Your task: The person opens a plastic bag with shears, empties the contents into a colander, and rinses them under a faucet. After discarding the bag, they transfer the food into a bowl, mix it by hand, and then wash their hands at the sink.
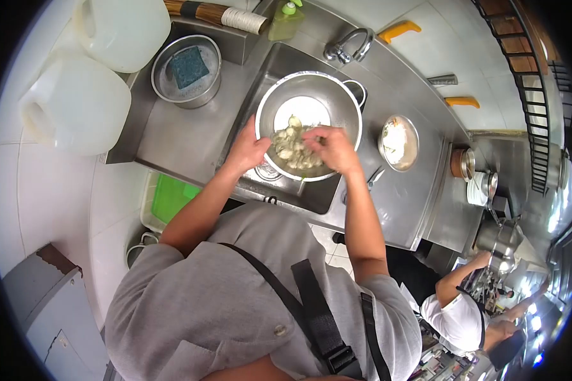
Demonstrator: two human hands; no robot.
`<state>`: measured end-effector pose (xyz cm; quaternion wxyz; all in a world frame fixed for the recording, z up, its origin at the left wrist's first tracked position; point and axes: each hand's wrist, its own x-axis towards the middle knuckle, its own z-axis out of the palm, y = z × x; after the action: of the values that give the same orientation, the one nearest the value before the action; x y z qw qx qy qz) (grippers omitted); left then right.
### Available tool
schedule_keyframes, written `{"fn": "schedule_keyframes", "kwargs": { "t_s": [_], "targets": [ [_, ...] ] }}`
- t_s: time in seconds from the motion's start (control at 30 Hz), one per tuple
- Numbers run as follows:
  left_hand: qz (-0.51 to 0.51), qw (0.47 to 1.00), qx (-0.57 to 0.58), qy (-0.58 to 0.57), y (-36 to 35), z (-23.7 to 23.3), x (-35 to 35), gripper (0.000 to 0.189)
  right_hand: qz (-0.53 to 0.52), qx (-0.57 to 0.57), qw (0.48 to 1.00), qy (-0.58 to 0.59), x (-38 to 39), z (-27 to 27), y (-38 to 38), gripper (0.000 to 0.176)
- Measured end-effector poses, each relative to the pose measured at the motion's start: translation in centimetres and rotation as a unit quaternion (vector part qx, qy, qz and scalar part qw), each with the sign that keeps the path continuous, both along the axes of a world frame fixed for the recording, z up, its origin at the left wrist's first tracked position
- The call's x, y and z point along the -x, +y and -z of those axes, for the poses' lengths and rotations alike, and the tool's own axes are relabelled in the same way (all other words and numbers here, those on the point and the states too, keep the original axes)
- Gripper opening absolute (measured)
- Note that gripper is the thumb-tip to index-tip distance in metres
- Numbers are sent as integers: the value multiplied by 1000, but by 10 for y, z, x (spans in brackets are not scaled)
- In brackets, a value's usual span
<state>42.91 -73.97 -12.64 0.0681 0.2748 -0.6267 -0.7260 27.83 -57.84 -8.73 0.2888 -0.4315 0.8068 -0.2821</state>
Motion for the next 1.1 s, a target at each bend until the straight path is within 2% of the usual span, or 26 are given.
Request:
{"fn": "schedule_keyframes", "kwargs": {
  "t_s": [0.1,0.23,0.27,0.3,0.37,0.43,0.47,0.5,0.57,0.6,0.63,0.7,0.77,0.83,0.87,0.97,1.0,1.03,1.1],
  "targets": [
    [-19,1000,-1,6,3,-14,1,50,54,5,998,6,4,-32,9,27],
    [-27,999,14,26,5,-18,6,59,119,40,992,13,7,-36,15,32],
    [-32,999,14,34,5,-19,7,62,107,-28,989,94,8,-31,15,51],
    [-35,998,15,41,5,-19,8,66,109,-28,989,95,2,-25,11,51],
    [-31,998,22,52,14,-23,10,67,184,-109,956,200,-22,-8,-7,67],
    [-28,997,30,64,19,-22,10,67,211,-104,970,68,-32,10,-20,76],
    [-13,998,16,56,21,-16,10,68,190,-74,974,95,-34,18,-22,62],
    [2,999,3,49,22,-9,12,68,190,-72,974,97,-30,21,-19,62],
    [-8,999,-13,53,20,0,11,65,46,91,995,6,-21,21,-12,48],
    [-6,998,-43,50,20,-2,9,62,112,74,991,3,-22,10,-12,38],
    [-2,996,-72,49,19,-3,8,59,175,88,981,-4,-14,17,-8,40],
    [3,996,-78,52,20,-4,8,56,246,54,944,213,-3,19,-6,39],
    [11,995,-83,58,23,-5,11,53,269,46,934,231,-10,25,-14,41],
    [27,995,-77,56,25,-8,14,52,135,83,984,85,-22,27,-22,38],
    [30,995,-76,59,25,-7,15,52,138,85,983,88,-21,24,-18,38],
    [-26,994,-90,61,20,-4,15,53,-40,-50,992,110,-16,10,0,42],
    [-34,993,-89,68,18,-7,13,53,8,-87,959,271,-17,10,4,47],
    [-40,993,-89,72,17,-9,12,54,8,-85,959,271,-17,12,1,47],
    [-35,996,-56,63,23,-6,14,50,166,-72,958,221,-18,14,-12,55]
  ]
}}
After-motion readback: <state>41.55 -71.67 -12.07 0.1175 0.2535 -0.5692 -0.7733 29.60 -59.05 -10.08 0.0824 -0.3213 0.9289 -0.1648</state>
